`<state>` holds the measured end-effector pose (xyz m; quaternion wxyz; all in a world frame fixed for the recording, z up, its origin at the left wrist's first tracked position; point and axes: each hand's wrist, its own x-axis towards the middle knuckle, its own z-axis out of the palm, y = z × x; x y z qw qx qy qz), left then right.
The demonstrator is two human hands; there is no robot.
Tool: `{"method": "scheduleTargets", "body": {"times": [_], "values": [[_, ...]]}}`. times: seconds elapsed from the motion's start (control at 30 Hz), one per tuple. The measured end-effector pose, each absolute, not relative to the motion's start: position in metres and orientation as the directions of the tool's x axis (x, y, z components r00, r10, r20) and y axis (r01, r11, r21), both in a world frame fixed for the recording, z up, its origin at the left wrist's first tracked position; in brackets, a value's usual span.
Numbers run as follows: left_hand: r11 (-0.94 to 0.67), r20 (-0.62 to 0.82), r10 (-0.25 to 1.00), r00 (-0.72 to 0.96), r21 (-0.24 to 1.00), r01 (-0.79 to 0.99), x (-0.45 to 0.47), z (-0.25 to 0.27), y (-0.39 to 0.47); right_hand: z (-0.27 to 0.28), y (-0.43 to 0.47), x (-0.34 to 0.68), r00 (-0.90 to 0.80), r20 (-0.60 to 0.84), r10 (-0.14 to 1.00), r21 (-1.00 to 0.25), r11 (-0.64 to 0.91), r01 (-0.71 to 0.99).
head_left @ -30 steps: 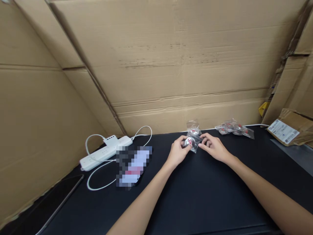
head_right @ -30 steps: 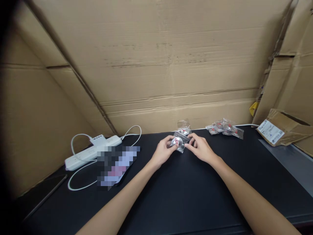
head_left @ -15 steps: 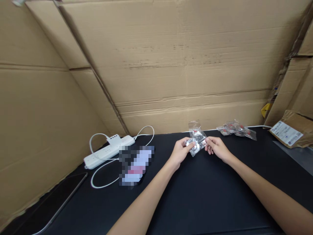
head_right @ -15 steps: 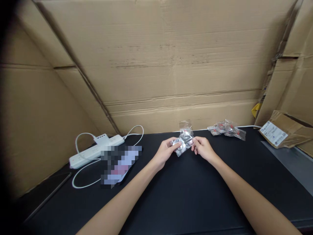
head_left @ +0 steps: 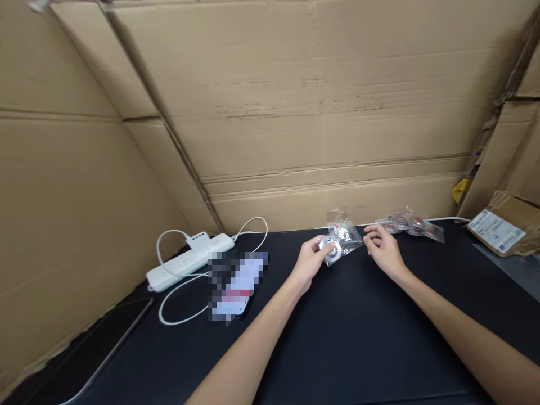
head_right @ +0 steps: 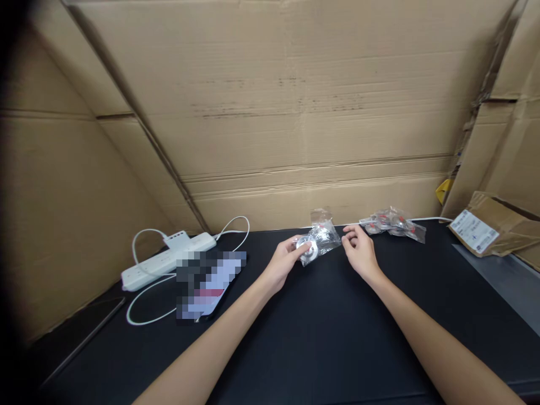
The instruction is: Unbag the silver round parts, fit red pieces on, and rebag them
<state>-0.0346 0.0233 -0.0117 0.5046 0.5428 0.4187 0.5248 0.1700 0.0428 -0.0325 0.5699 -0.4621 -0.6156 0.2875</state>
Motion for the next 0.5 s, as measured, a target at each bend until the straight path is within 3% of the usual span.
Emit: {"method": "scheduleTargets", "body": {"times": [0.1,0.17,0.37,0.5], "values": [[-0.144,0.151,0.984,0.097,0.986,-0.079,-0.036,-0.010,0.022,-0.022,0.039,0.169,0.121,0.538,0.834,-0.819,0.483,0.311],[-0.141,0.153,0.981,0.116,0.985,-0.102,-0.035,-0.008,0.020,-0.017,0.036,0.167,0.053,0.520,0.853,-0.829,0.488,0.272],[-0.147,0.169,0.966,0.196,0.981,-0.123,-0.031,-0.004,0.016,-0.008,0.025,0.156,-0.158,0.203,0.966,-0.978,0.209,0.019],[-0.191,0.212,0.967,0.139,0.971,-0.147,-0.032,-0.003,0.018,-0.003,0.018,0.152,-0.186,0.111,0.976,-0.989,0.090,-0.115]]}}
